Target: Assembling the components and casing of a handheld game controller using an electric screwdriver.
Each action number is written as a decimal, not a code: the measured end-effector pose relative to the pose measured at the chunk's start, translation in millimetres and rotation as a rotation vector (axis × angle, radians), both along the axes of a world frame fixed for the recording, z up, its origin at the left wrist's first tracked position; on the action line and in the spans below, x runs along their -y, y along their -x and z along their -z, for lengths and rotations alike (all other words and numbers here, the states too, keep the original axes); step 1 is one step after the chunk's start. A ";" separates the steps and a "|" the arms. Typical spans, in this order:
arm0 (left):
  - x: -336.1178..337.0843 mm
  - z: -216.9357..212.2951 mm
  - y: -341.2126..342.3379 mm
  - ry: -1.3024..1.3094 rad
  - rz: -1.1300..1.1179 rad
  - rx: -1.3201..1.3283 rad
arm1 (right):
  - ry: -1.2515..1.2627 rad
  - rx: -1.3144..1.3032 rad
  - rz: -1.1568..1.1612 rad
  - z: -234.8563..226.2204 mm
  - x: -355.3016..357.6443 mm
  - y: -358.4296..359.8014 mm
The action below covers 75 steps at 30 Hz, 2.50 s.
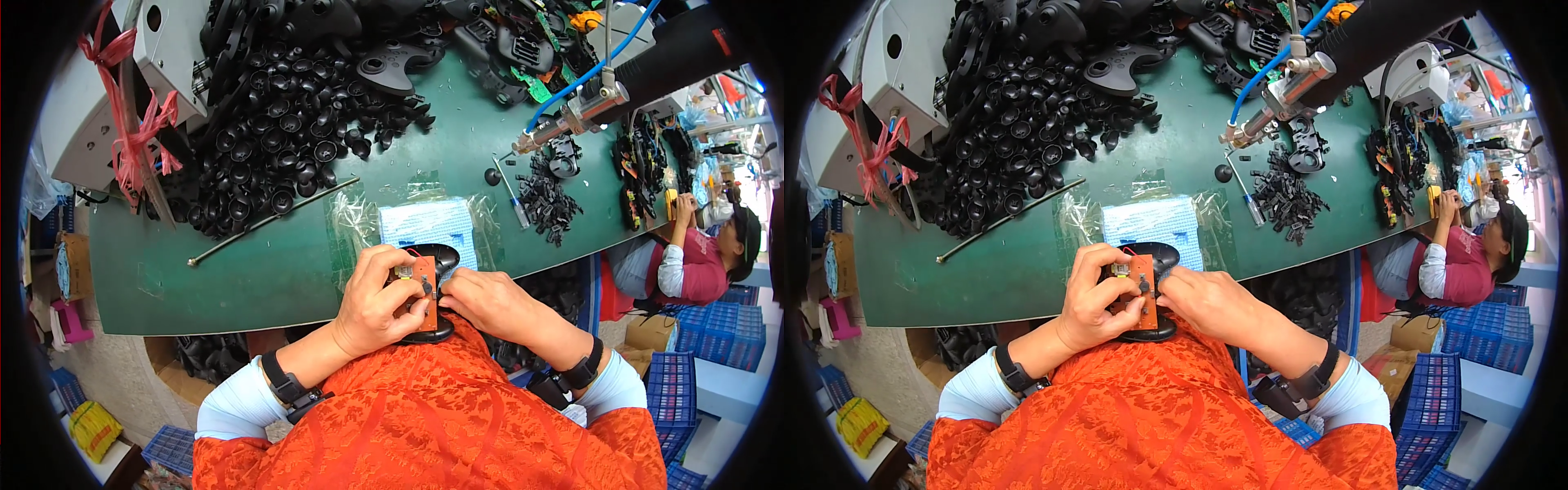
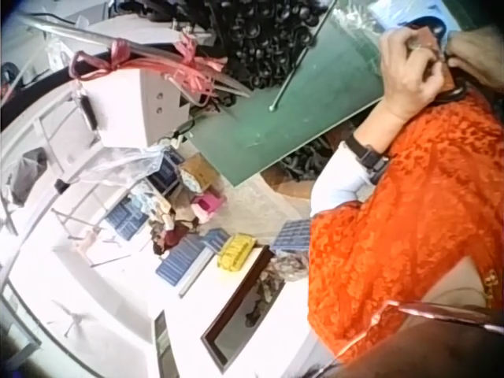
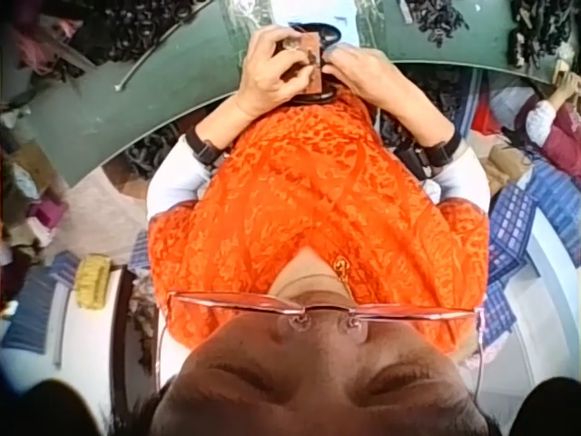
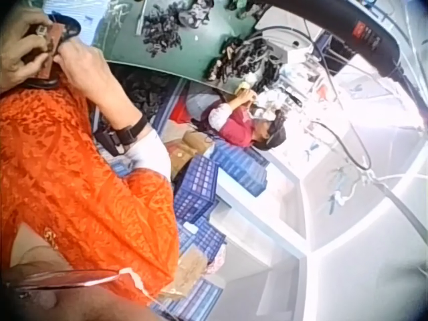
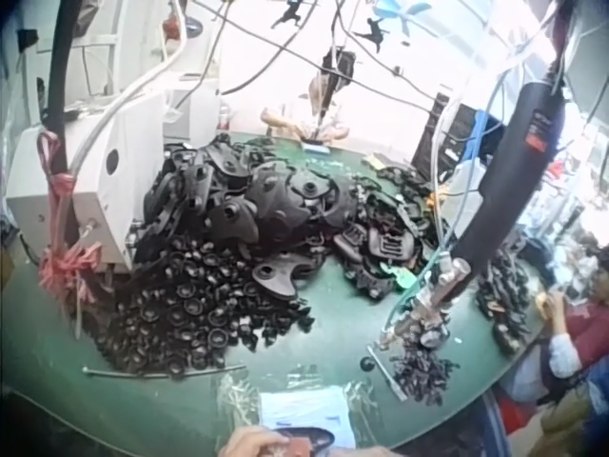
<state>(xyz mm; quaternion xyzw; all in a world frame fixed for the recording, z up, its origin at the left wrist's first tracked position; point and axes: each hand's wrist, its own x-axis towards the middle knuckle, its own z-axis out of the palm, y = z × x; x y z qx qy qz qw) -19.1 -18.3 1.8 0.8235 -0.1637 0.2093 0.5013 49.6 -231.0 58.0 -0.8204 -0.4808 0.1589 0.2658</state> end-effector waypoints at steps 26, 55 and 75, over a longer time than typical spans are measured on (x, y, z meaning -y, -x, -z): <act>0.0 1.6 1.6 -0.021 -0.006 0.016 | -0.111 -0.394 0.414 3.2 -2.6 21.3; -2.1 -0.5 0.7 -0.008 0.015 0.027 | 0.339 -1.079 0.454 -25.5 -28.4 -27.0; -36.5 -25.5 -6.1 -0.216 0.156 -0.002 | -0.115 0.082 0.165 -5.0 -5.2 -6.3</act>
